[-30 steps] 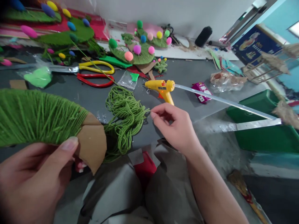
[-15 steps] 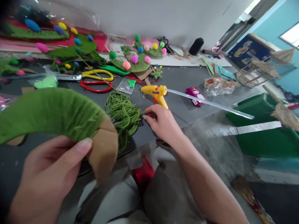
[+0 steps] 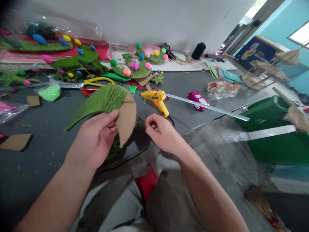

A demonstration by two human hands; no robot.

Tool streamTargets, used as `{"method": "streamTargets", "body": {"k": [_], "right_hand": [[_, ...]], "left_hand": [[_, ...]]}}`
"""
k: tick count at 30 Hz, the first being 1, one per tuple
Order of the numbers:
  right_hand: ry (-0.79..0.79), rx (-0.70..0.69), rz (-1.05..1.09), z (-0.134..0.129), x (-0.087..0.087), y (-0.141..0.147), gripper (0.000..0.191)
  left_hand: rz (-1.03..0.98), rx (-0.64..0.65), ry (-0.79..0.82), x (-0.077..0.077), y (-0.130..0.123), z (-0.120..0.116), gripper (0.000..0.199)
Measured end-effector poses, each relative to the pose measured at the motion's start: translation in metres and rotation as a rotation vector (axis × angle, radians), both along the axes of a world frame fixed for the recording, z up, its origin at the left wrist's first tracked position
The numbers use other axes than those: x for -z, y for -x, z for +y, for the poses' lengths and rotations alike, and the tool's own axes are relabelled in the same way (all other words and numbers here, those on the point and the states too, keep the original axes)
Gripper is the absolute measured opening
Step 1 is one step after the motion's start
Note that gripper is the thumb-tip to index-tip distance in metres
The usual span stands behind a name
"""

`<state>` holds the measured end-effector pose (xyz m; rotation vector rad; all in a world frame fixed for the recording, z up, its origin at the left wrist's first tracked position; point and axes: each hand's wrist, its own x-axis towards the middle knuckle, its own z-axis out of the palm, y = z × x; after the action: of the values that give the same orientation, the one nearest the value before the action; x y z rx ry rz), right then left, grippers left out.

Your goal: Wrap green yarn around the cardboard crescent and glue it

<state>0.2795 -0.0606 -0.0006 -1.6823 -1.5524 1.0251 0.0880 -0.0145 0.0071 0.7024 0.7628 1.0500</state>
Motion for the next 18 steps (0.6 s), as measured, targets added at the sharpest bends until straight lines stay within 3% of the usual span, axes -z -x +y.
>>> {"method": "streamTargets", "body": {"k": [6,10,18], "right_hand": [[0.052,-0.077,0.115,-0.006,-0.005,-0.005,0.003],[-0.041,-0.175,0.246,-0.010,-0.013,-0.005,0.009],[-0.136,-0.297,0.917,-0.025,-0.028,-0.006,0.010]], "left_hand": [[0.002,-0.073,0.047,-0.003,0.006,0.012,0.016],[0.046,-0.077,0.013,-0.002,0.005,0.019,0.020],[0.150,-0.116,-0.142,-0.004,0.005,0.040,0.024]]}}
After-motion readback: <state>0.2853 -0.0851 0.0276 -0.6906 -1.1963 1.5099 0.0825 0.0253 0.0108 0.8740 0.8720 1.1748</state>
